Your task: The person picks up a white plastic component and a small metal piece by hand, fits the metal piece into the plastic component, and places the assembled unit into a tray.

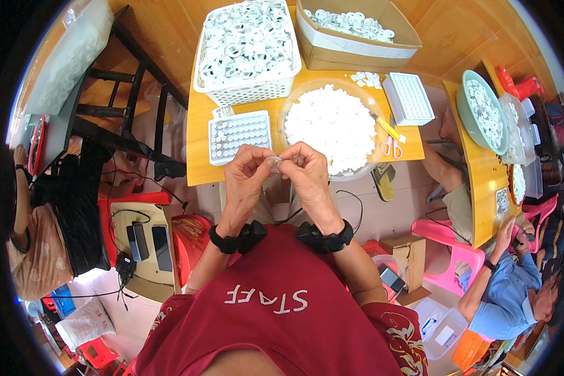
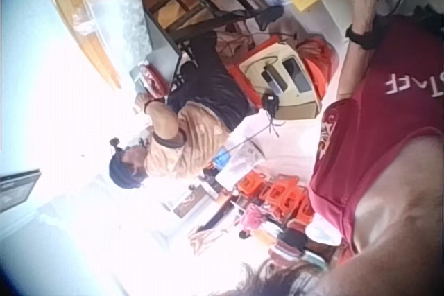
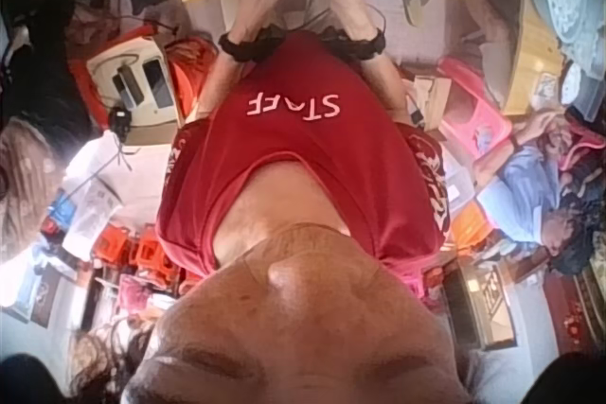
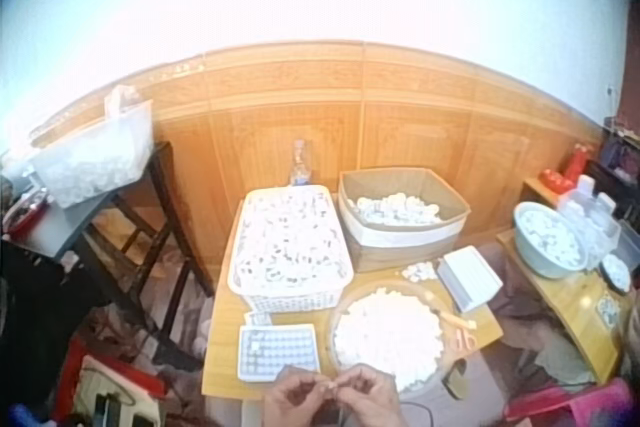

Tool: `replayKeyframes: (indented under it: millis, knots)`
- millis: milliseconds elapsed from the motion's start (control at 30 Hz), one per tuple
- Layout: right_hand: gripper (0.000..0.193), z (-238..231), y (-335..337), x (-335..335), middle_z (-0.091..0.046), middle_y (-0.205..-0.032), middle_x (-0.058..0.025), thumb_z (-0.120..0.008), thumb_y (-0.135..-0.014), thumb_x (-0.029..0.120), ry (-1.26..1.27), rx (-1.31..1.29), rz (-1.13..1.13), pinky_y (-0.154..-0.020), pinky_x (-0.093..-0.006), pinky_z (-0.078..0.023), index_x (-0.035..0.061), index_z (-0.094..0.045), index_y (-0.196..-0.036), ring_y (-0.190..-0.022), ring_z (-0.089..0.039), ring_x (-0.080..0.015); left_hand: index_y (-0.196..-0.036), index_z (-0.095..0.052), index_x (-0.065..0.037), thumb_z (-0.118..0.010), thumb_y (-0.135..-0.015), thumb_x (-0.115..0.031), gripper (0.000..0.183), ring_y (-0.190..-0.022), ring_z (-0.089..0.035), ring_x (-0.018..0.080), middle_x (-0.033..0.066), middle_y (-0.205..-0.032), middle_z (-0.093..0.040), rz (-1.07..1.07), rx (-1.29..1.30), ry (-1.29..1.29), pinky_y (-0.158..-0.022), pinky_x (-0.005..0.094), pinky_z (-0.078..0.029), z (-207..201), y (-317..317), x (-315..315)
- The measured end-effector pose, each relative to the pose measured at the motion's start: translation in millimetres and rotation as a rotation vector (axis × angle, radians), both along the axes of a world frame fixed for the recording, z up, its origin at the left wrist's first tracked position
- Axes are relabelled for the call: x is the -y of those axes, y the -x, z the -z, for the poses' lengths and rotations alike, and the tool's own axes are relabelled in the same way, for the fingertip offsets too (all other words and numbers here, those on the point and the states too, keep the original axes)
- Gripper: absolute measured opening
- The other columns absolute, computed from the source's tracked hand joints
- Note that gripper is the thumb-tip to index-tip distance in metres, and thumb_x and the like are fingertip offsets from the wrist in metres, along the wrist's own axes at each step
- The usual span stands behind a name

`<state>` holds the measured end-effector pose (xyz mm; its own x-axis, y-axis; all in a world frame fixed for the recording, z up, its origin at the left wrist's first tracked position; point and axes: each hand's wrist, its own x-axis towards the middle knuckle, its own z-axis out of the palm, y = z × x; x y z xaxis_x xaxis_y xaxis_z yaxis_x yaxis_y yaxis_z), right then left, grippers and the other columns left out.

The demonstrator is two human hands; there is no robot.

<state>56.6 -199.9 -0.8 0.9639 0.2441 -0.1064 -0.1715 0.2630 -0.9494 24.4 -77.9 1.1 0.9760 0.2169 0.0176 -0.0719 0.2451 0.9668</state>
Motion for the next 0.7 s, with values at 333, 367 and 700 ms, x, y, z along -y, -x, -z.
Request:
replayKeyframes:
  millis: [333,367,700]
  knots:
    - [0.011,-4.3,2.9,-12.0,-0.056,-0.069,-0.0001,-0.059,-0.078,-0.003,-0.013,0.106,0.163,-0.053,-0.0188,-0.049,-0.0005,-0.059,-0.088,-0.063,-0.055,-0.0050,-0.099,-0.057,0.004,-0.056,-0.079,0.007,0.020,-0.079,-0.058,0.0123,0.0051,-0.097,-0.052,0.027,-0.008,0.218,-0.071,0.0242,-0.052,-11.1,0.8,0.7]
    - [0.013,-6.0,0.7,-8.1,-0.056,-0.071,-0.0012,-0.058,-0.078,-0.003,-0.071,0.039,0.123,-0.054,-0.0196,-0.050,-0.0007,-0.059,-0.091,-0.064,-0.056,-0.0061,-0.099,-0.057,0.004,-0.056,-0.079,0.007,0.020,-0.079,-0.058,0.0123,0.0051,-0.097,-0.052,0.028,-0.009,0.217,-0.071,0.0242,-0.052,-10.1,1.7,-0.8]
    - [0.019,-7.6,1.9,-11.7,-0.055,-0.084,-0.0069,-0.061,-0.073,-0.006,0.343,0.364,0.145,-0.056,-0.0201,-0.051,-0.0032,-0.061,-0.092,-0.065,-0.060,-0.0107,-0.105,-0.058,0.002,-0.054,-0.077,0.012,0.030,-0.081,-0.058,0.0126,0.0049,-0.097,-0.049,-0.028,0.045,-0.015,-0.073,0.0225,-0.049,3.4,1.0,-2.9]
